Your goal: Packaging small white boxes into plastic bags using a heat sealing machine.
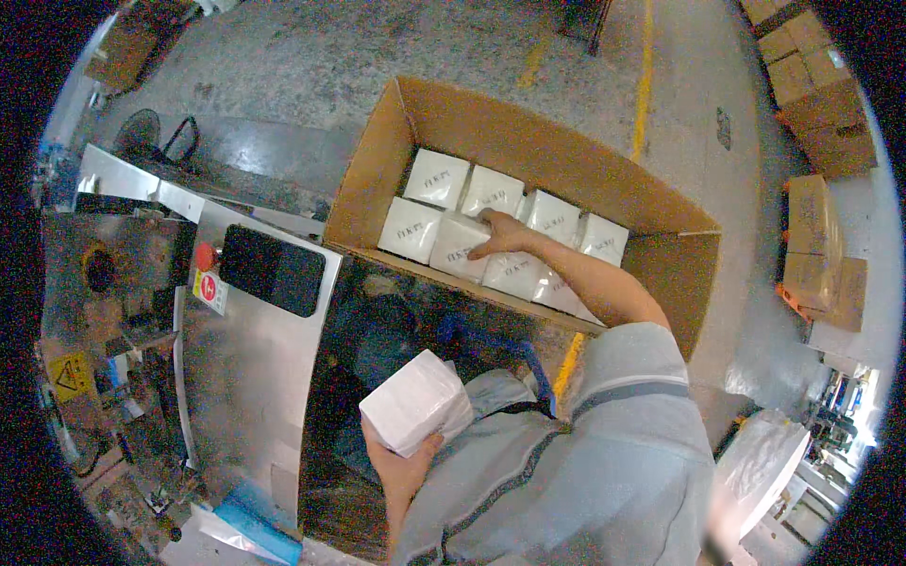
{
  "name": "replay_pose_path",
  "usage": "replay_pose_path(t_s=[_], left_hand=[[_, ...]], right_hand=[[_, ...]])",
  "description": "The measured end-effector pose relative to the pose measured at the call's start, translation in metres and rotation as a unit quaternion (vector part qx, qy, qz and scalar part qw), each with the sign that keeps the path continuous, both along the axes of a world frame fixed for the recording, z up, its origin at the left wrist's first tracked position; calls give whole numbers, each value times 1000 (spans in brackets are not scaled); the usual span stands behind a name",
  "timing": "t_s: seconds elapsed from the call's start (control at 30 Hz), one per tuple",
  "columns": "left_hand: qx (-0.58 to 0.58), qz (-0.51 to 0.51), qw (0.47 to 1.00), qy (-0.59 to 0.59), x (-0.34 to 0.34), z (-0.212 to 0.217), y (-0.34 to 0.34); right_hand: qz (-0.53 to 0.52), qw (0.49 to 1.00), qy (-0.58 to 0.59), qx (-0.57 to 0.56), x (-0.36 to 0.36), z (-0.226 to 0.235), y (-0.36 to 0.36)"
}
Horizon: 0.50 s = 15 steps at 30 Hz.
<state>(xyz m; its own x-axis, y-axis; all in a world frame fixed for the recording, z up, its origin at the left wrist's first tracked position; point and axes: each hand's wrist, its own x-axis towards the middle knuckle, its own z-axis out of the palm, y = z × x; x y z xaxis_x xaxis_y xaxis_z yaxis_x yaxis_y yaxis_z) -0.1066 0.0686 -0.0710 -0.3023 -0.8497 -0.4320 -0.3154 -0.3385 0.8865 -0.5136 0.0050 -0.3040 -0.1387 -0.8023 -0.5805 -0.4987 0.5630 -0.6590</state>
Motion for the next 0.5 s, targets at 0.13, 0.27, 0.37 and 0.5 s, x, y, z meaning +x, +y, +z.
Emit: replay_pose_path(t_s=[0.13,0.27,0.37,0.5], left_hand=[[13,9,1000,2,-3,6,-4],[18,8,1000,7,-8,11,-5],[-9,-18,1000,-12,-6,7,-2],[-39,-14,998,-53,0,1,3]], right_hand=[[-22,991,4,-132,2,62,-6],[173,974,72,-129,-23,94,-44],[471,859,177,89,16,49,-86],[332,923,-7,196,60,-27,-89]])
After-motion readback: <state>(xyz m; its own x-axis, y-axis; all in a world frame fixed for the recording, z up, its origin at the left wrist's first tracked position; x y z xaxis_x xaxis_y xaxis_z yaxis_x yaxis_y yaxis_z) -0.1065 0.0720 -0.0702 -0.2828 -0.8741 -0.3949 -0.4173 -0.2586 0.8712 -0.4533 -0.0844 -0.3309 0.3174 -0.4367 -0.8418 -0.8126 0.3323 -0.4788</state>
